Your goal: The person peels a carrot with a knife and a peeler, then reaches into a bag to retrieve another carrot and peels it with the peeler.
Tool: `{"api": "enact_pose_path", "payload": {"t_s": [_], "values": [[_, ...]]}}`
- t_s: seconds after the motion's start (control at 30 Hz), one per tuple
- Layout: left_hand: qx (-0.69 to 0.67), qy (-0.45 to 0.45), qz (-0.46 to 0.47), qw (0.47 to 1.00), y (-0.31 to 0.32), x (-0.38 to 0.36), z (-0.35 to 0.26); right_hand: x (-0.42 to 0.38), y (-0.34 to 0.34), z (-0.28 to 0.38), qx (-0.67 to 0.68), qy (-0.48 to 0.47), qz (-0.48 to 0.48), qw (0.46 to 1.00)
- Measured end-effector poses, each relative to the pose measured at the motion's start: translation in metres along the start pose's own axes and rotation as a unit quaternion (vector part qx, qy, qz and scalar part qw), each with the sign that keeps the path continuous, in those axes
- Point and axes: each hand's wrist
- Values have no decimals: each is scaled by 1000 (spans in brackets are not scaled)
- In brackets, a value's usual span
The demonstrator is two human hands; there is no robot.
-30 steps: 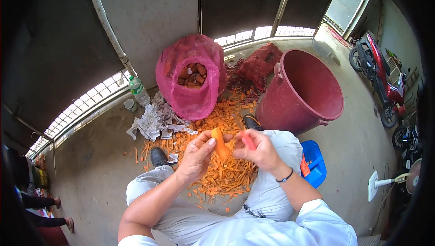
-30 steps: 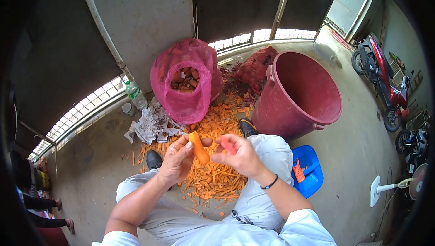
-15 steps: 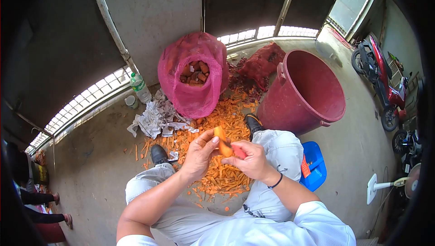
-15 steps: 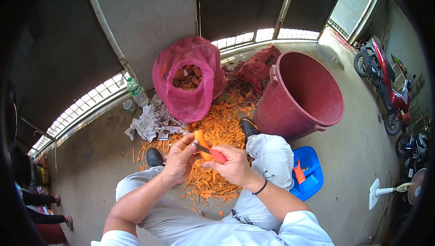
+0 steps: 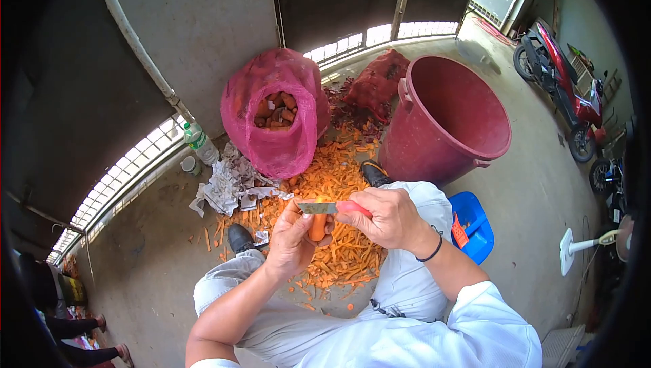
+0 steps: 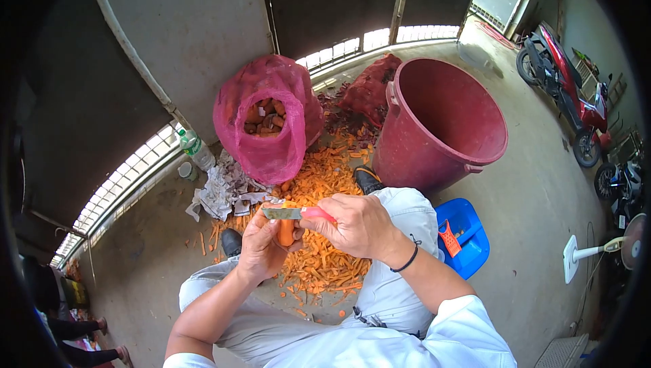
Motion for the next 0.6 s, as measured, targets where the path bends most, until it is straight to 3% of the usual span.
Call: {"api": "enact_pose_path", "payload": {"t_s": [0.17,0.23,0.27,0.33,0.43,0.6], "values": [[9,15,11,1000,0,-2,-6,6,-10,2,17,25,23,999],[3,-3,5,1000,0,-4,-10,3,-11,-24,-16,77,10,997],[4,-2,7,1000,0,-4,-11,-2,-10,-39,18,162,-9,987],[-7,5,21,1000,1,-4,-11,-4,-18,-50,39,235,10,971],[-19,-27,16,999,1,1,-14,-9,-18,-44,70,269,-2,961],[-5,-18,13,1000,1,3,-14,-6,-12,-25,118,170,-23,978]]}}
Point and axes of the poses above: each hand's wrist, its own x-axis towards the middle knuckle, its own y-axis out of the palm, z = x × y, and after that the axes turned 15 degrees about -z, right-handed
